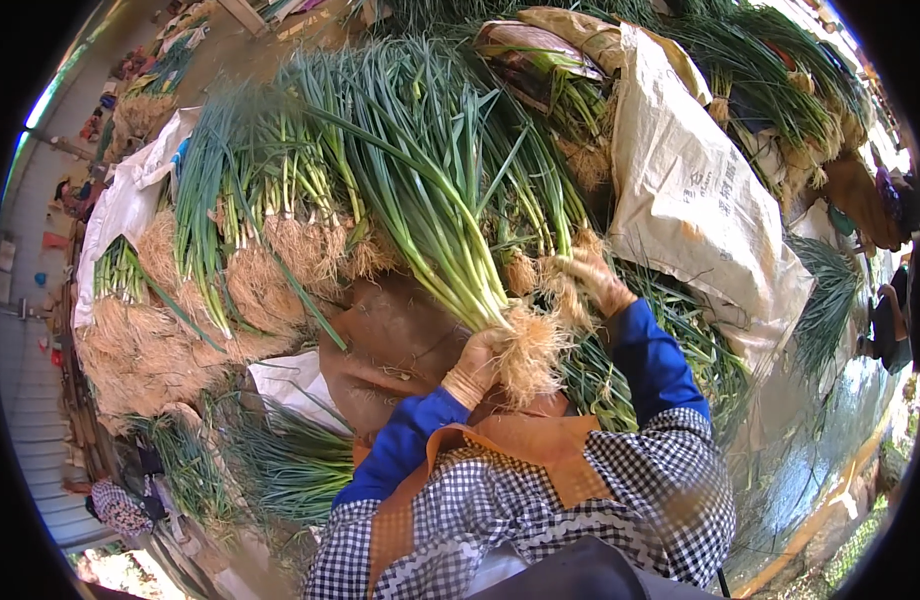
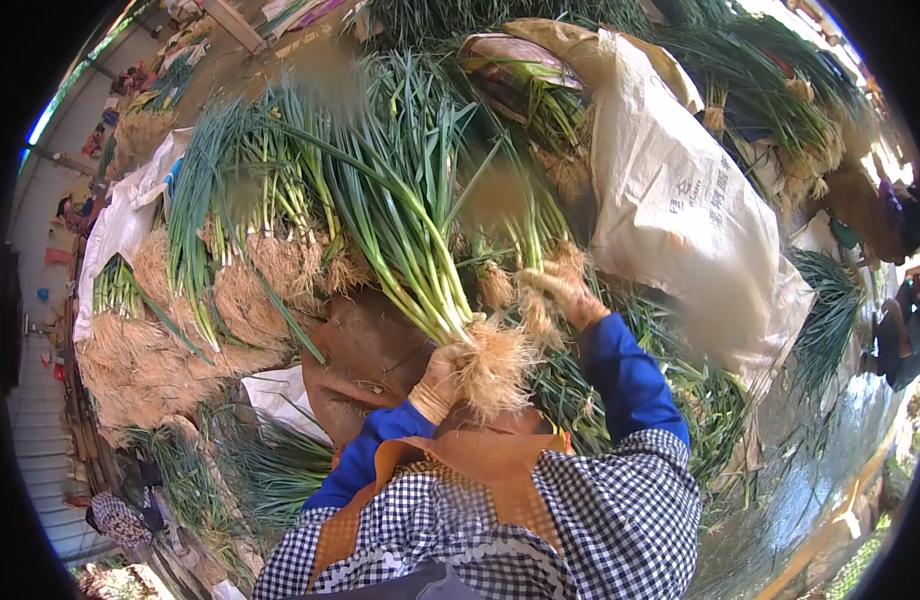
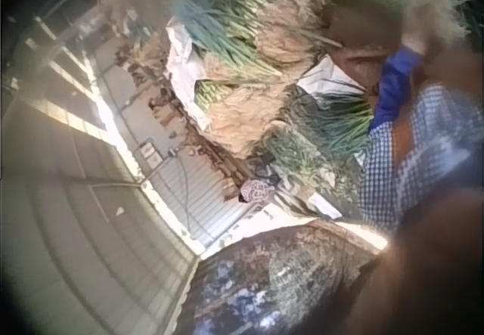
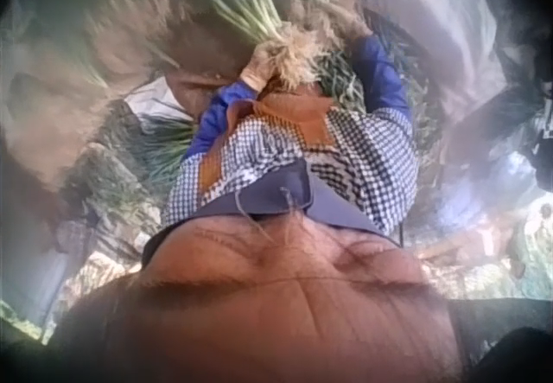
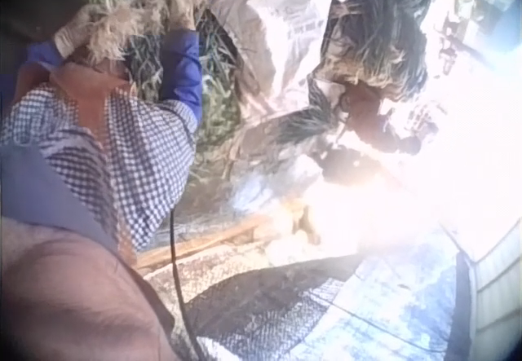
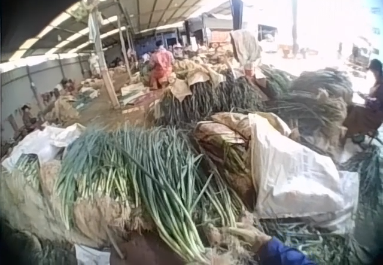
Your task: The person picks up green onions from a pile, strips off outer layers by hand, and gathers them into bunches while sitting on the floor.
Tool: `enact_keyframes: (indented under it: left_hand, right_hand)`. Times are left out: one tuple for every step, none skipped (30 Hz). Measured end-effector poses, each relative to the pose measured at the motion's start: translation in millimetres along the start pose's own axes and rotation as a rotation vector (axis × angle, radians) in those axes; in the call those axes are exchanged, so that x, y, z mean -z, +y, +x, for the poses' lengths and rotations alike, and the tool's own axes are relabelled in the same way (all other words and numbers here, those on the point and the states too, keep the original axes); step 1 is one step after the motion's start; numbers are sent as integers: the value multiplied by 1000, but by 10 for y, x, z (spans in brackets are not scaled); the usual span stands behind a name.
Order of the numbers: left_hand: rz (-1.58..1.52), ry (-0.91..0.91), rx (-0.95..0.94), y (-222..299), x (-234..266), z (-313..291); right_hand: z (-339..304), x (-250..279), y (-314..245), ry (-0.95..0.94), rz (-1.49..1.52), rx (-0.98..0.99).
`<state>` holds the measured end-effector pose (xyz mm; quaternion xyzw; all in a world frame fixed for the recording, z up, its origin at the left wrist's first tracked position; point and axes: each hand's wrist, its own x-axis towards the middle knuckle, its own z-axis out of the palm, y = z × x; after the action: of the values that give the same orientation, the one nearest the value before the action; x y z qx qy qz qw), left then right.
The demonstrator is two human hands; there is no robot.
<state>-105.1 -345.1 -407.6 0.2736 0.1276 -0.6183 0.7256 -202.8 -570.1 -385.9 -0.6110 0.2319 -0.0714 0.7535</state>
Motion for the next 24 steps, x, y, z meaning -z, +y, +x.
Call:
enact_keyframes:
  left_hand:
    - [-5,-106,67,-33,-12,10]
    - [-9,-213,135,-65,6,32]
    - [-7,-139,135,-149,-34,54]
    - [-5,-138,140,-166,-35,29]
    - [46,-76,175,-165,-90,5]
    - [97,-13,207,-164,-140,-28]
    - [136,-31,178,-145,-153,-65]
    - [137,-32,166,-154,-74,-45]
    - [158,-2,144,-193,17,32]
    - [179,29,122,-223,112,95]
    - [318,77,63,-243,64,102]
    - [317,73,58,-253,70,119]
    - [356,48,34,-257,71,144]
    - [393,28,13,-273,105,166]
    - [418,47,20,-288,93,195]
    - [423,41,28,-333,84,197]
    - [462,39,-64,-331,79,180]
    - [500,31,-151,-353,86,180]
    - [531,37,-157,-339,100,204]
    - [523,44,-157,-315,151,208]
    - [434,60,-83,-293,184,212]
    - [350,74,-4,-295,217,217]
    - [338,56,-65,-303,305,226]
    - [370,81,2,-252,53,111]
  right_hand:
    - [-162,-107,120,-50,67,-27]
    - [-270,-197,264,-100,135,-52]
    - [-367,-283,335,-159,232,-61]
    - [-385,-276,449,-192,298,-70]
    - [-412,-262,422,-187,322,-132]
    - [-421,-243,389,-184,345,-195]
    - [-392,-214,343,-233,206,-177]
    - [-355,-272,218,-71,-227,-194]
    - [-239,-306,149,38,-498,-156]
    - [-99,-354,66,152,-767,-113]
    - [-15,-388,-78,218,-1020,-150]
    - [57,-455,-246,281,-1272,-181]
    - [217,-483,-189,274,-1355,-234]
    - [358,-544,-200,153,-1387,-361]
    - [410,-533,-74,123,-1421,-316]
    - [448,-505,47,94,-1454,-271]
    - [406,-582,100,152,-1502,-194]
    - [342,-589,166,218,-1504,-46]
    - [249,-572,233,258,-1415,41]
    - [65,-667,145,282,-1323,124]
    - [-153,-707,123,264,-1053,165]
    - [-393,-693,120,253,-781,200]
    - [-613,-651,132,229,-660,273]
    - [-858,-441,185,227,-539,328]
